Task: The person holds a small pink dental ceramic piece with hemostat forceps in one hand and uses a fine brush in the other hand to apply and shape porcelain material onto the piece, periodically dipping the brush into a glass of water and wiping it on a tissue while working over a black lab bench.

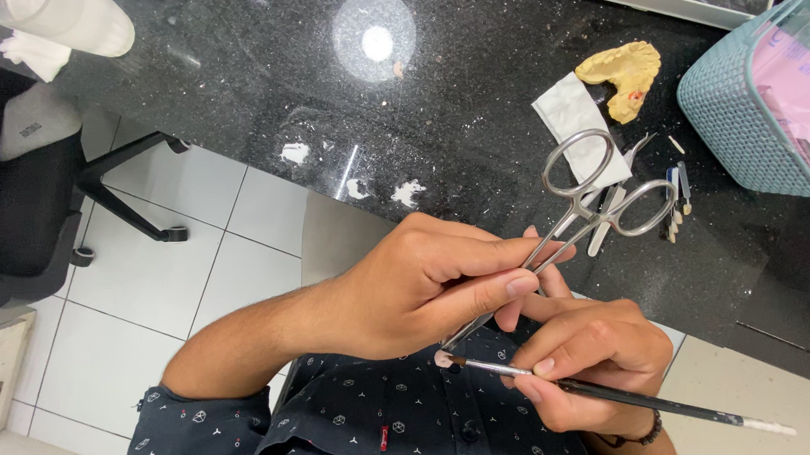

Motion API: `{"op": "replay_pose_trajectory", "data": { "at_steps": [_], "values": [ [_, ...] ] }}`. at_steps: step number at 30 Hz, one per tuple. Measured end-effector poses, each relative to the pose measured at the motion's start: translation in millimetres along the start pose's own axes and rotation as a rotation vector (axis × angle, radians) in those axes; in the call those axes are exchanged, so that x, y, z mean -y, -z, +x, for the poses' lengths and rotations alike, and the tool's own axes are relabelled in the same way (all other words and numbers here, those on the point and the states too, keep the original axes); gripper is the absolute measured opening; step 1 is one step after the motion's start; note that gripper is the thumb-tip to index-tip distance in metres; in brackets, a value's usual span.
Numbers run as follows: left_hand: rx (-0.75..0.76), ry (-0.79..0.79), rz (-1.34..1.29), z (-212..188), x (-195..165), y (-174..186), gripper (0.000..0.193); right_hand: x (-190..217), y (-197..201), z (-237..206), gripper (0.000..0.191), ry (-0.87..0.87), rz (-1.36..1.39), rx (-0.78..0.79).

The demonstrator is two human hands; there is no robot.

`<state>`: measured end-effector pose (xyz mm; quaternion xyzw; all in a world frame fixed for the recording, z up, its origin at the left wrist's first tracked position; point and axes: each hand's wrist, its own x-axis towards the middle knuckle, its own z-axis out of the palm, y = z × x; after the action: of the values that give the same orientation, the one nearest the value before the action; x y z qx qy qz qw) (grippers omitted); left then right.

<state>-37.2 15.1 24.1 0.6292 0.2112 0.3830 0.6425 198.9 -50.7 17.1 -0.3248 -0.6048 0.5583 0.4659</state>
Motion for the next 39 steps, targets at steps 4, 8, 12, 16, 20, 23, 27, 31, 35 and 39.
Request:
{"op": "replay_pose_trajectory", "data": {
  "at_steps": [4,8,12,16,20,23,27,31,35,39],
  "values": [
    [-0.001,-0.005,0.004,0.0,0.5,0.0,0.029,0.8,0.3,0.2,0.023,-0.008,0.004,0.003],
    [-0.003,-0.018,0.011,-0.3,1.2,-0.2,0.029,1.7,-0.3,1.0,0.023,-0.013,0.01,-0.003],
    [-0.002,-0.008,-0.003,-0.5,1.7,-0.7,0.029,2.6,-1.5,1.8,0.022,-0.012,0.005,-0.017],
    [-0.004,-0.012,-0.005,-0.4,1.8,-0.9,0.029,3.5,-0.5,1.4,0.022,-0.027,-0.004,-0.015],
    [-0.007,0.013,0.018,-0.3,1.3,-0.7,0.032,1.6,0.2,-0.1,0.022,-0.035,-0.004,-0.012],
    [-0.011,0.011,0.011,0.1,4.0,-1.6,0.031,0.1,0.7,-1.8,0.022,-0.03,-0.016,-0.016],
    [-0.011,0.0,0.005,-0.1,4.8,-1.2,0.03,-0.3,1.1,-1.8,0.021,-0.024,-0.026,-0.014],
    [-0.01,0.003,0.008,-0.4,5.0,-1.1,0.032,0.2,0.1,-1.9,0.019,-0.027,-0.026,-0.02],
    [-0.009,-0.004,0.017,0.1,4.7,-1.2,0.029,-0.2,0.0,-1.5,0.018,-0.027,-0.014,-0.021],
    [-0.004,0.012,0.001,0.1,4.3,-1.1,0.033,0.1,1.6,-0.9,0.021,-0.037,0.003,-0.007]
  ]
}}
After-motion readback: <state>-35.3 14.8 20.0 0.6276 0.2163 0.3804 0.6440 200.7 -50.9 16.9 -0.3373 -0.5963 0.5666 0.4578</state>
